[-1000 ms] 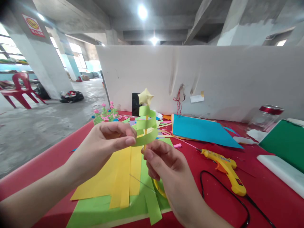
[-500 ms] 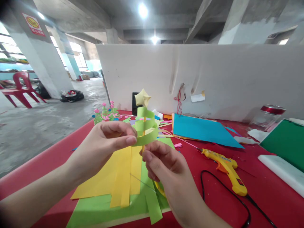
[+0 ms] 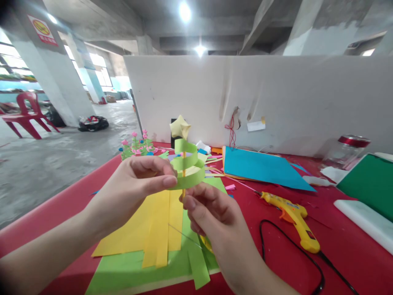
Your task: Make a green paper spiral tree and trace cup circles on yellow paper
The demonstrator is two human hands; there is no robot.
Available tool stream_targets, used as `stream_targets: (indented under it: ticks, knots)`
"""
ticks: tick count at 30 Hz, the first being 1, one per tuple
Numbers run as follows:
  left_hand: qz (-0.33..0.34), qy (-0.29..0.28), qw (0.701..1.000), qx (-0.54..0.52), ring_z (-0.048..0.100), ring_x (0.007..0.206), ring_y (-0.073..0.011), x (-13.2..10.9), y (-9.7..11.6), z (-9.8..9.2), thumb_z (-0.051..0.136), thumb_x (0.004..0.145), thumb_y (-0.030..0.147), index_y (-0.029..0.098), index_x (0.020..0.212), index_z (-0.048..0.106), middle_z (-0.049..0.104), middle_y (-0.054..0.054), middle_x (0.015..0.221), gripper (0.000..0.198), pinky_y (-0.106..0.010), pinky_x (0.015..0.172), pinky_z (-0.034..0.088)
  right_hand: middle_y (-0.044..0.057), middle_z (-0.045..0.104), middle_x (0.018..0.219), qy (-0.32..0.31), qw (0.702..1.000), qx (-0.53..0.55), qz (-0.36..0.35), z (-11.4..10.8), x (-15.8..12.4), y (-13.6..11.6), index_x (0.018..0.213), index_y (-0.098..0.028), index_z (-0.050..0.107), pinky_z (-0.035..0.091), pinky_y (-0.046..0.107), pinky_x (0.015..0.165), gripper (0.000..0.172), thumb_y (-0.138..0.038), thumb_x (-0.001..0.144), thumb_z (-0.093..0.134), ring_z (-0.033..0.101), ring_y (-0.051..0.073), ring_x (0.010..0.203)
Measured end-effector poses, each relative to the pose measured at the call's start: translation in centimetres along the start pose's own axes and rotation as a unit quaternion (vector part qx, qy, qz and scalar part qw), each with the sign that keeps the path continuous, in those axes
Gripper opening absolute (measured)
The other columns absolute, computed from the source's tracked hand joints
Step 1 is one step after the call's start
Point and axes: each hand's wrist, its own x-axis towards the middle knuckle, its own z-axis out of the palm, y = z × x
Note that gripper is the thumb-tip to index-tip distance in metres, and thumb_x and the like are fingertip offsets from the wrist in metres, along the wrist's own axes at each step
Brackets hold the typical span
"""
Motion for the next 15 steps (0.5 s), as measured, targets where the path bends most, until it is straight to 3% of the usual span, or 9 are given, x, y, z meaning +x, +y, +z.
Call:
stream_targets:
  ticks: [15]
  knots:
    - [0.014,0.022,0.998,0.057,0.053,0.063,-0.0079,-0.1,0.03,0.11,0.07,0.068,0.034,0.022,0.065,0.063,0.059,0.005,0.065,0.014,-0.018,0.059,0.04,-0.005,0.04,0.06,-0.009,1.0,-0.003,0.006,0.0,0.24,0.07,0.077,-0.025,0.061,0.024,0.019,0.044,0.005,-0.03,0.078,0.061,0.03,0.004,0.048]
